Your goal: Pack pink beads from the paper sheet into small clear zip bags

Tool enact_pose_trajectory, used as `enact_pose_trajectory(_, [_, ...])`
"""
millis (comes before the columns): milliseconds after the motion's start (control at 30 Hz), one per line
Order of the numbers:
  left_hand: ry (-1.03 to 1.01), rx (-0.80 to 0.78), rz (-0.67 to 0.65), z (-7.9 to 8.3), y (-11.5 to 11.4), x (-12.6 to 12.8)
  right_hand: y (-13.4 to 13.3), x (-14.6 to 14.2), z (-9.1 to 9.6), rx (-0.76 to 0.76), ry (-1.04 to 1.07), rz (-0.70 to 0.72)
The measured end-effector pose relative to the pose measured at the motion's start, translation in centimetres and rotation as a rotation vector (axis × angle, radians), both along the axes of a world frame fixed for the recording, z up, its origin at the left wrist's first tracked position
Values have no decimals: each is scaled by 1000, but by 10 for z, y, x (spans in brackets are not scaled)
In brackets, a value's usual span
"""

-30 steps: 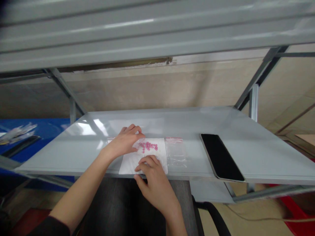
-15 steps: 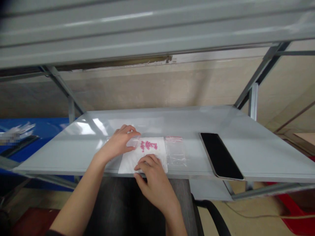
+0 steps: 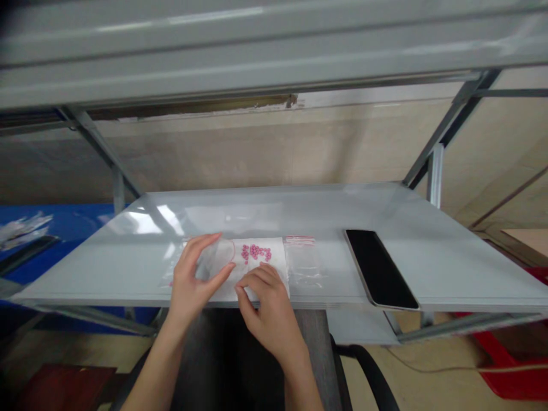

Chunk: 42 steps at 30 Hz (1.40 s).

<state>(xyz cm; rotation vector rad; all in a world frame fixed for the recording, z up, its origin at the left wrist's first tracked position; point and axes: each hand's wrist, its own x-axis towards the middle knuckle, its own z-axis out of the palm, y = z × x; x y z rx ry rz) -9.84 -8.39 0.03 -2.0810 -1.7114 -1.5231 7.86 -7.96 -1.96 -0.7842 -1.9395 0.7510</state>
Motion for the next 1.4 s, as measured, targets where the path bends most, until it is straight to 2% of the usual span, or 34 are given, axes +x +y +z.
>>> enact_pose_trajectory(133, [-138,74,16,-9,-27,25,-9,-3,-1,-50,330,-166])
enact_pose_trajectory(200, [-173,106,21,-14,-36,37,-15,-4,2,-95,444,-147])
enact_pose_trajectory(300, [-221,121,30,-24,-44,52,-23,-8,8,-164,402,-94])
enact_pose_trajectory(433, [-287,146,95,-35,-48,64,-25,-10,12,-256,275,-147])
enact_pose_trajectory(533, [-361,94,67,-35,-53,62,-23,-6,14,-291,293,-184])
enact_pose_trajectory(700, [-560,-113,-234,-20,-64,46,-21,7,20,-288,219,-125])
enact_pose_trajectory(767, [-618,-170,-288,-15,-64,41,-22,10,22,-271,152,-98])
enact_pose_trajectory(967, [-637,-168,-285,-12,-61,38,-28,13,28,-241,33,-14])
enact_pose_trajectory(1167, [-598,-138,-332,-12,-64,38,-29,13,32,-173,150,-10])
enact_pose_trajectory(1400, [-556,-145,-324,-16,-63,40,-26,9,28,-172,198,-40])
